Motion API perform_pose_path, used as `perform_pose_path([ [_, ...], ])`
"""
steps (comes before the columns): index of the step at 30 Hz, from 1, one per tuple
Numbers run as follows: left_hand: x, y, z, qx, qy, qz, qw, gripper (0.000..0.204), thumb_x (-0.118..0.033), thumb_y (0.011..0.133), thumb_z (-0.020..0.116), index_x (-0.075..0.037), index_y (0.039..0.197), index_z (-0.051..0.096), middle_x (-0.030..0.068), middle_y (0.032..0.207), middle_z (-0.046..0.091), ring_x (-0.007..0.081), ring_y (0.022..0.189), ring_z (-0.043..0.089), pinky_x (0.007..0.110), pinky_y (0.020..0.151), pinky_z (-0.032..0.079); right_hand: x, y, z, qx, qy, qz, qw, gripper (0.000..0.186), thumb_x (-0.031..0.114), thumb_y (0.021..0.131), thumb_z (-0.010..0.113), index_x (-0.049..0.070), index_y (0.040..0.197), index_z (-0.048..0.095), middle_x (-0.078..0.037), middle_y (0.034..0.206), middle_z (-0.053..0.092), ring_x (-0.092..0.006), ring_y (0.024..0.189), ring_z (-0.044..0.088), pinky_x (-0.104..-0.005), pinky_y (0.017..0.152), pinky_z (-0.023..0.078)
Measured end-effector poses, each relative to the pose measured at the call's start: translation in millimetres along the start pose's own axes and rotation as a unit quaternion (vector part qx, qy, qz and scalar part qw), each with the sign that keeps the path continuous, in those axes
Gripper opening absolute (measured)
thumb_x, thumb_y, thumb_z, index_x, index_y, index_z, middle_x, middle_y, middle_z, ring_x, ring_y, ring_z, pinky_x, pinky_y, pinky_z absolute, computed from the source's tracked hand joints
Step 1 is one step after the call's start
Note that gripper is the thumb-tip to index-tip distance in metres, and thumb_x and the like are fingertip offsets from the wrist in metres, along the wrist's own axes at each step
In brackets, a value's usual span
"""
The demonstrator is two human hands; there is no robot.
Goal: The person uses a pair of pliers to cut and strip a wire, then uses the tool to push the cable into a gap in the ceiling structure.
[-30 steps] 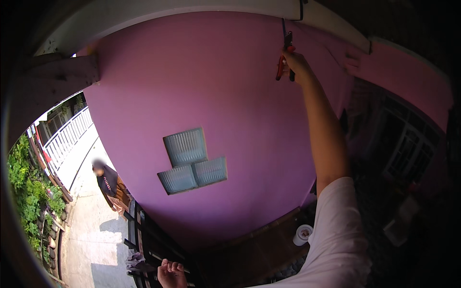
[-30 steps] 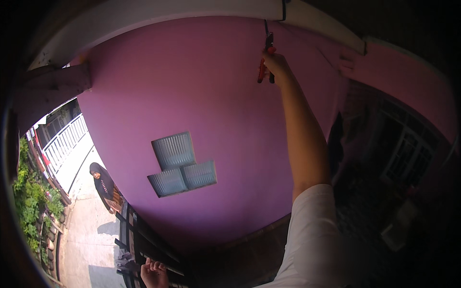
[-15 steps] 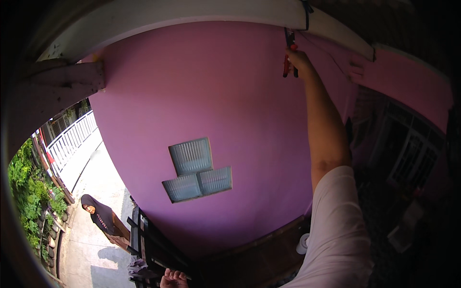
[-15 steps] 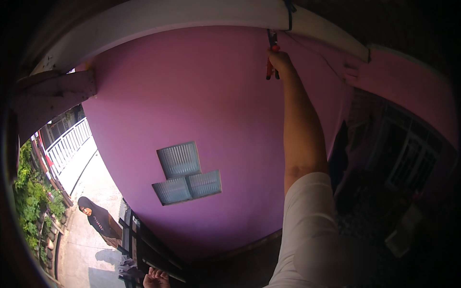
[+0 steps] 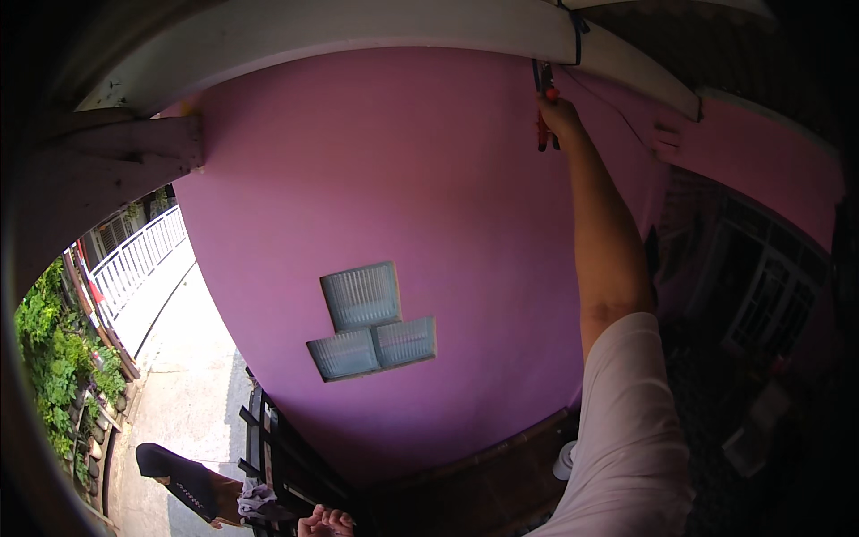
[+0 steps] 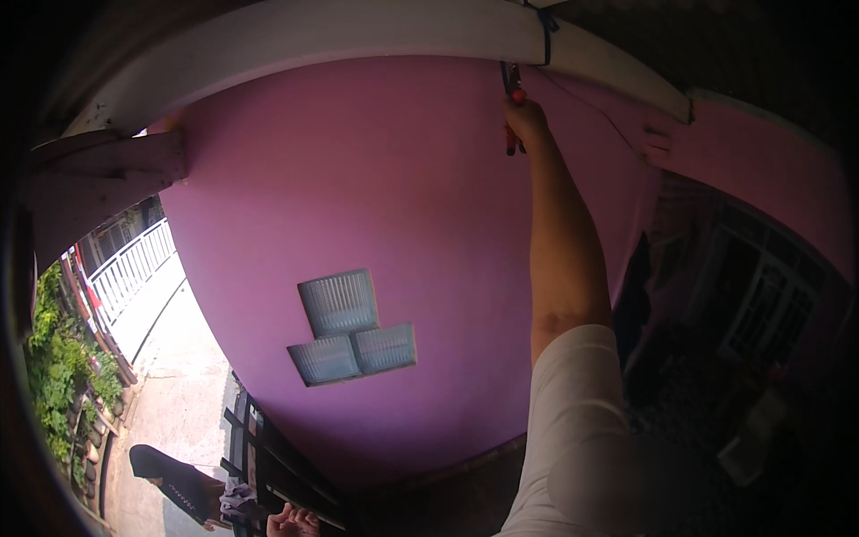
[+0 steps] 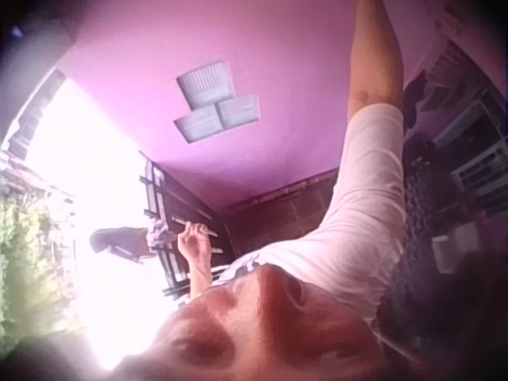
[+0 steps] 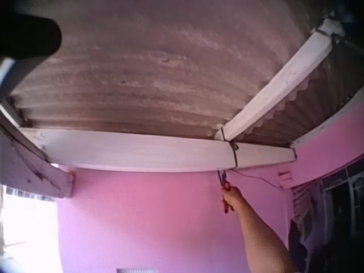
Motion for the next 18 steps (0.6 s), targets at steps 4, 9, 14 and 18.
perform_pose_path([
  [4, -3, -3, -3, -0.013, 0.014, 0.004, 1.0, 0.009, -0.011, 0.082, 0.053, -0.002, 0.081, 0.055, 0.0089, 0.069, 0.054, 0.0236, 0.07, 0.055, 0.036, 0.073, 0.046, 3, -12, 6, 0.002, 0.02, 0.036, 0.999, 0.043, 0.043, 0.1, 0.056, 0.0, 0.102, 0.06, -0.008, 0.076, 0.062, -0.0177, 0.06, 0.062, -0.0322, 0.055, 0.053],
  [9, -5, -7, -4, 0.001, 0.014, 0.002, 1.0, 0.01, -0.011, 0.083, 0.054, -0.001, 0.082, 0.056, 0.0085, 0.069, 0.054, 0.023, 0.069, 0.054, 0.036, 0.075, 0.047, 12, -20, 7, -0.013, 0.023, 0.019, 0.999, 0.043, 0.042, 0.099, 0.056, -0.001, 0.1, 0.06, -0.007, 0.074, 0.06, -0.0172, 0.055, 0.059, -0.0329, 0.05, 0.05],
  [14, 2, -8, -7, 0.018, -0.014, -0.018, 1.0, 0.012, -0.012, 0.085, 0.053, -0.001, 0.082, 0.056, 0.0076, 0.07, 0.053, 0.0234, 0.07, 0.055, 0.037, 0.076, 0.047, 11, -15, 5, -0.079, 0.025, 0.042, 0.996, 0.051, 0.045, 0.094, 0.052, -0.003, 0.079, 0.063, -0.016, 0.064, 0.063, -0.0235, 0.049, 0.062, -0.0376, 0.045, 0.047],
  [18, 2, -14, -6, -0.003, -0.012, -0.016, 1.0, 0.012, -0.013, 0.086, 0.053, -0.002, 0.081, 0.055, 0.0071, 0.07, 0.052, 0.0234, 0.071, 0.054, 0.038, 0.076, 0.047, 17, -27, 6, -0.083, 0.025, 0.088, 0.992, 0.044, 0.043, 0.097, 0.052, 0.002, 0.081, 0.058, -0.01, 0.064, 0.058, -0.0196, 0.047, 0.056, -0.0358, 0.045, 0.044],
])
Point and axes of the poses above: each hand's wrist, its own y-axis towards the middle knuckle, its own z-axis out of the palm, x = y × z, the point moved 9 cm from there along y, towards the middle knuckle
